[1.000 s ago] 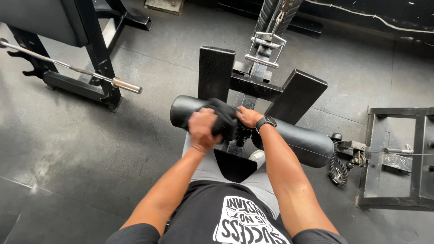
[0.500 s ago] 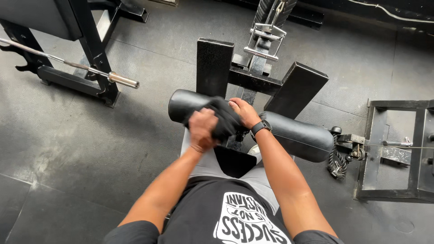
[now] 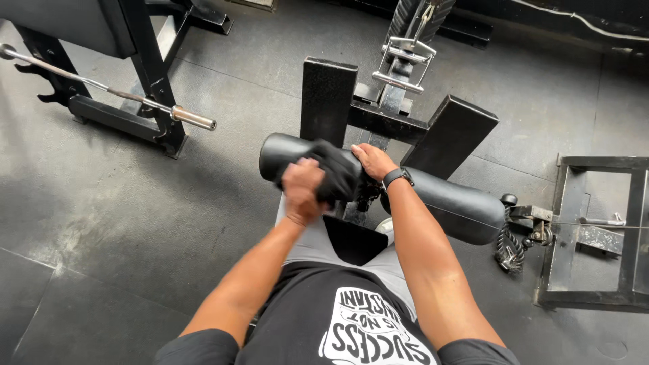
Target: The person wipes the padded armrests and metal frame of a leg extension machine using a black cloth. They systematically clean the surfaces by moving the cloth back and forth across the equipment.
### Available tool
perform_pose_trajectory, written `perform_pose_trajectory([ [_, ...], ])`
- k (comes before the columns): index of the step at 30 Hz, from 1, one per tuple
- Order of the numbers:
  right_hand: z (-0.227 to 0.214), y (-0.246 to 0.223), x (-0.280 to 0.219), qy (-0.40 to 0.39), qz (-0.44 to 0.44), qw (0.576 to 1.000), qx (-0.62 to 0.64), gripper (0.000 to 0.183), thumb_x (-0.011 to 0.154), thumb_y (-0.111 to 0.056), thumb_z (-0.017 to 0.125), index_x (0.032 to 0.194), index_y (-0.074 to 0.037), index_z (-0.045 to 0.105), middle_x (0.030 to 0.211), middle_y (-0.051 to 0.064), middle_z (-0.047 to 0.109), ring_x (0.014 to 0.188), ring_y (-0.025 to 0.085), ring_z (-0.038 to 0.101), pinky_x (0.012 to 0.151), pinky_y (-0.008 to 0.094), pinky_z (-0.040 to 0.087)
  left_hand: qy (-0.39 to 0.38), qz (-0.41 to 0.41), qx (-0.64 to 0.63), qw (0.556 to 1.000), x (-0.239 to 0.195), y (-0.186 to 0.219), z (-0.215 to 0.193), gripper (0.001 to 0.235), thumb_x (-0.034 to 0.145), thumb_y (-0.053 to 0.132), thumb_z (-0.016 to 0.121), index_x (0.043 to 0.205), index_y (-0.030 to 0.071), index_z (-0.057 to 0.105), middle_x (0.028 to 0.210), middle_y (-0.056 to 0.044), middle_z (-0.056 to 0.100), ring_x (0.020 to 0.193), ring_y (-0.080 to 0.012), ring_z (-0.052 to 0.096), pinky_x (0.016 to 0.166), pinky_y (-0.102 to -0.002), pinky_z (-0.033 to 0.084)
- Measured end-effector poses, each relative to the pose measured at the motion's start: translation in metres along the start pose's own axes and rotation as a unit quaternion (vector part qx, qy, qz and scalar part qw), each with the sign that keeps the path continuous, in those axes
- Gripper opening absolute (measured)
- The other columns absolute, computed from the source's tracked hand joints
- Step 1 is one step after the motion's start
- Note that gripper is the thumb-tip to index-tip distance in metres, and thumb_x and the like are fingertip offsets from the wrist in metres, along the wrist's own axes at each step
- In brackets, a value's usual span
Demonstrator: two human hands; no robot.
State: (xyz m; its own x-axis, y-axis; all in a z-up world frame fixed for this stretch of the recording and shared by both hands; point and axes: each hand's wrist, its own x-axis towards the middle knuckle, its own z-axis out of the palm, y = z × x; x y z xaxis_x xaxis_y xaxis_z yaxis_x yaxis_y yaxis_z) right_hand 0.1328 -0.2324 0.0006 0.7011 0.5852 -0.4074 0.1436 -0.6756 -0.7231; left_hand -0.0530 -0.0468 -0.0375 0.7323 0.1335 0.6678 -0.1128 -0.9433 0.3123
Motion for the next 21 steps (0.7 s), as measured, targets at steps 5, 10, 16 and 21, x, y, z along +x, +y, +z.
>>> perform_pose_trajectory([
  [5, 0.002, 0.002, -0.001, 0.009, 0.015, 1.000, -0.017, 0.067, 0.126, -0.072, 0.045, 0.155, -0.021, 0.078, 0.150, 0.030, 0.079, 0.150, 0.053, 0.067, 0.132, 0.063, 0.051, -0.085, 0.096, -0.069, 0.989, 0.002, -0.004, 0.001, 0.098, 0.059, 0.049, 0.092, 0.152, 0.028, 0.069, 0.179, -0.007, 0.061, 0.165, -0.0340, 0.057, 0.143, -0.059, 0.038],
  [10, 0.001, 0.000, -0.006, 0.015, 0.030, 0.999, 0.014, 0.062, 0.125, -0.071, 0.051, 0.147, -0.022, 0.082, 0.145, 0.027, 0.081, 0.149, 0.052, 0.068, 0.129, 0.063, 0.052, -0.066, -0.184, 0.050, 0.979, 0.047, -0.091, -0.035, 0.069, 0.082, 0.051, 0.092, 0.144, 0.031, 0.068, 0.142, 0.003, 0.065, 0.136, -0.0296, 0.068, 0.116, -0.049, 0.058],
  [16, 0.001, -0.004, -0.003, 0.015, 0.019, 1.000, -0.019, 0.055, 0.125, -0.063, 0.054, 0.148, -0.023, 0.083, 0.145, 0.024, 0.083, 0.148, 0.049, 0.069, 0.129, 0.061, 0.054, -0.111, -0.653, -0.213, 0.718, 0.059, -0.129, -0.043, 0.092, 0.094, 0.086, 0.084, 0.164, 0.028, 0.069, 0.159, -0.008, 0.077, 0.150, -0.0333, 0.071, 0.128, -0.055, 0.059],
  [21, 0.010, 0.006, -0.021, 0.091, -0.103, 0.979, -0.150, 0.045, 0.127, -0.049, 0.058, 0.152, -0.016, 0.077, 0.155, 0.016, 0.077, 0.147, 0.038, 0.072, 0.129, 0.051, 0.055, -0.148, -0.578, -0.173, 0.784, 0.061, -0.123, -0.046, 0.083, 0.108, 0.080, 0.077, 0.172, 0.030, 0.063, 0.164, -0.011, 0.072, 0.152, -0.0378, 0.069, 0.124, -0.062, 0.059],
])
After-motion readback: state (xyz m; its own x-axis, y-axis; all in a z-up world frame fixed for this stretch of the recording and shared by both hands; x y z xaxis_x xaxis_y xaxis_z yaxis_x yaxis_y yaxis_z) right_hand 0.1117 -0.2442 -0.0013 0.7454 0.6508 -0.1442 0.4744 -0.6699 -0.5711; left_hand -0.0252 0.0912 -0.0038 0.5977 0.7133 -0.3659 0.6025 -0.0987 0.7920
